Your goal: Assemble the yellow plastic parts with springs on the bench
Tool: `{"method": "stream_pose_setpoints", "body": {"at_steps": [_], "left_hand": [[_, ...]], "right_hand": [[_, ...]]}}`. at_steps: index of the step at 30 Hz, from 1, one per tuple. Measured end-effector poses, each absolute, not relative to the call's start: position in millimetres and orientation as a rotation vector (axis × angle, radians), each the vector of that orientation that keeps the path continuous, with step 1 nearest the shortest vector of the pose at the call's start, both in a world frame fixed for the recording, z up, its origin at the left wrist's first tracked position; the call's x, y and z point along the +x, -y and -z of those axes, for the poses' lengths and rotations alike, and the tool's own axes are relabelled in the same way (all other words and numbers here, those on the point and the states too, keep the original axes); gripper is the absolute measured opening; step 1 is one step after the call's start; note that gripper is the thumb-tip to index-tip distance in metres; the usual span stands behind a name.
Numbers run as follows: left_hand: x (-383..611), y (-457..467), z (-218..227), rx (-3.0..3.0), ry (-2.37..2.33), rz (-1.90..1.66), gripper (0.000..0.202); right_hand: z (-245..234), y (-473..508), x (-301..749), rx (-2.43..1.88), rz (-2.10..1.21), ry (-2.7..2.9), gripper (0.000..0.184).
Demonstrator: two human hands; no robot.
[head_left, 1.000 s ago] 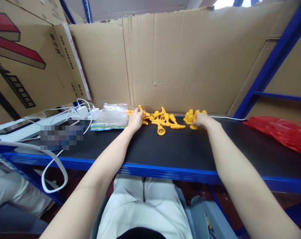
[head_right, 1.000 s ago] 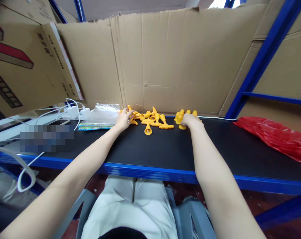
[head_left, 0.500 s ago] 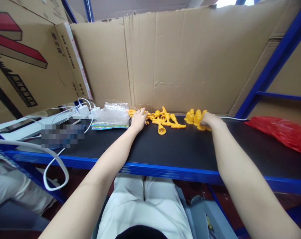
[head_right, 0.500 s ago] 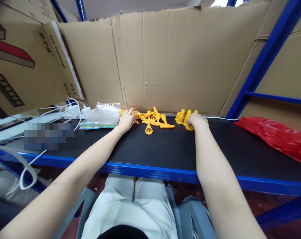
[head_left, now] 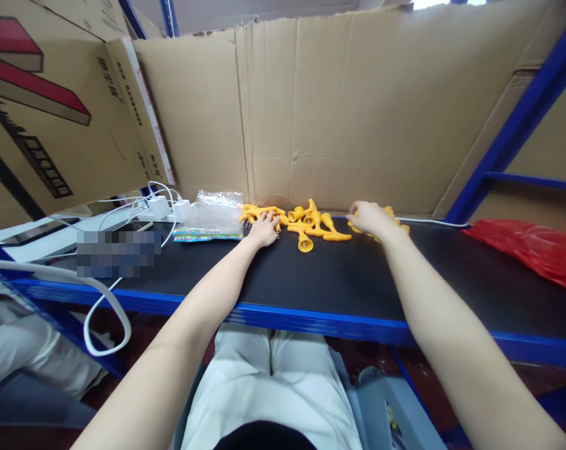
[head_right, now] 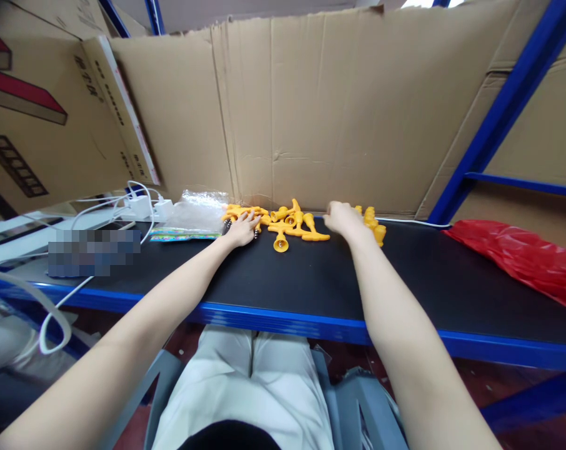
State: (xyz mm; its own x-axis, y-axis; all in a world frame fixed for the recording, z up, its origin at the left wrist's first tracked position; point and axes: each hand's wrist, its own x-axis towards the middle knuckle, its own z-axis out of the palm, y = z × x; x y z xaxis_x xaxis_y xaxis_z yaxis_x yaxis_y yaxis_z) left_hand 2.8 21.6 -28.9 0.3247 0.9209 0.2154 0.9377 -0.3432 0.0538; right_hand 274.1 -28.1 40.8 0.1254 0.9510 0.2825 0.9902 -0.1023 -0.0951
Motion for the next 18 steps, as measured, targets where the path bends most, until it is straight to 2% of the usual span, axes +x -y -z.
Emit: {"method": "stream_pose_setpoints", "body": {"at_steps": [2, 5, 10, 12, 15, 18], "left_hand": [[4.4, -23.0, 28.4, -2.51, 1.785, 0.312, 0.055], [5.9, -23.1, 28.0, -2.542, 1.835, 0.355, 0.056], [5.6, -18.0, 28.9, -2.512, 1.839, 0.36, 0.062], [5.1, -17.2, 29.1, -2.51, 1.825, 0.381, 0.056], [4.9, -17.3, 28.8, -2.54, 1.807, 0.444, 0.047], [5.6, -16.5, 28.4, -2.566, 1.778, 0.485, 0.047]], "right_hand": [[-35.1, 31.0, 251.3, -1.956, 0.191, 2.074, 0.032], [-22.4, 37.3, 217.7, -1.829, 0.082, 2.201, 0.051], [-1.9, 41.8, 185.9, -1.832, 0.027, 2.246, 0.064], [2.2, 39.9, 183.5, -1.836, 0.017, 2.261, 0.059], [2.6, 36.5, 185.0, -1.89, -0.021, 2.235, 0.042], [0.1, 35.1, 187.2, -1.934, -0.031, 2.198, 0.032]]}}
